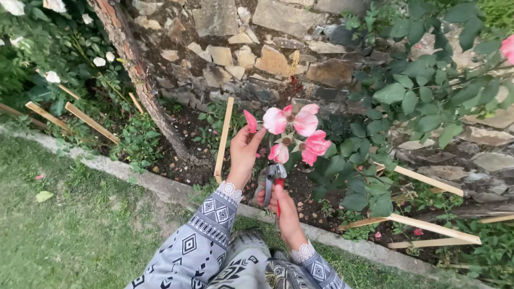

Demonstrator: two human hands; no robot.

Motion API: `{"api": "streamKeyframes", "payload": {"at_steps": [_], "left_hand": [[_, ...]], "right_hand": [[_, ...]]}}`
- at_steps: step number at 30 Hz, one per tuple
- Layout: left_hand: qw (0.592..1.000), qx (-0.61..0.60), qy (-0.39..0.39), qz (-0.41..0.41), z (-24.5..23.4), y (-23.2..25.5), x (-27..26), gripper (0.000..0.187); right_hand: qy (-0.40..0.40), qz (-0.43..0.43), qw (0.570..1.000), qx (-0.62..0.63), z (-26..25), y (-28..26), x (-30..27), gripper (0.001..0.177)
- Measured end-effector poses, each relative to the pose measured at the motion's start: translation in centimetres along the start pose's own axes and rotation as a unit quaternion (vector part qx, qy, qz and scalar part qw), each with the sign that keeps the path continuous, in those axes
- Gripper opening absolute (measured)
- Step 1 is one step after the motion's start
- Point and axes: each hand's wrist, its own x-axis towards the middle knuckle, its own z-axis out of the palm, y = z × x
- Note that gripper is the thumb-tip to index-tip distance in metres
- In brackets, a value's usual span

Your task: Pruning rose bushes in a garden using pruning shears.

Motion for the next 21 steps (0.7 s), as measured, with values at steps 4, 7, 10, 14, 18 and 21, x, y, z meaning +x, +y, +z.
{"api": "streamKeyframes", "payload": {"at_steps": [4, 7, 10, 14, 18, 21], "left_hand": [[1.000, 0.001, -0.004, -0.027, 0.2, 0.2, -0.2, 0.019], [1.000, 0.009, -0.018, 0.002, 0.4, 0.0, 0.0, 0.020], [0.999, 0.004, -0.025, 0.029, 0.7, 0.0, 0.3, 0.021], [0.999, -0.014, -0.028, 0.032, 1.2, -0.3, 0.8, 0.023], [0.998, -0.025, -0.035, 0.040, 1.7, -0.6, 1.0, 0.023], [0.998, -0.027, -0.037, 0.039, 2.2, -0.6, 1.2, 0.023]], "right_hand": [[0.012, 0.005, 1.000, -0.008, -0.1, -1.2, 0.4, 0.063], [0.018, -0.007, 0.999, -0.036, -0.4, -1.8, 0.8, 0.063], [0.028, -0.021, 0.998, -0.049, -0.8, -2.1, 1.4, 0.062], [0.071, -0.021, 0.995, -0.068, -1.2, -2.8, 1.8, 0.061], [0.103, -0.035, 0.991, -0.077, -1.2, -2.9, 2.0, 0.060], [0.123, -0.046, 0.989, -0.065, -0.8, -3.3, 1.8, 0.059]]}}
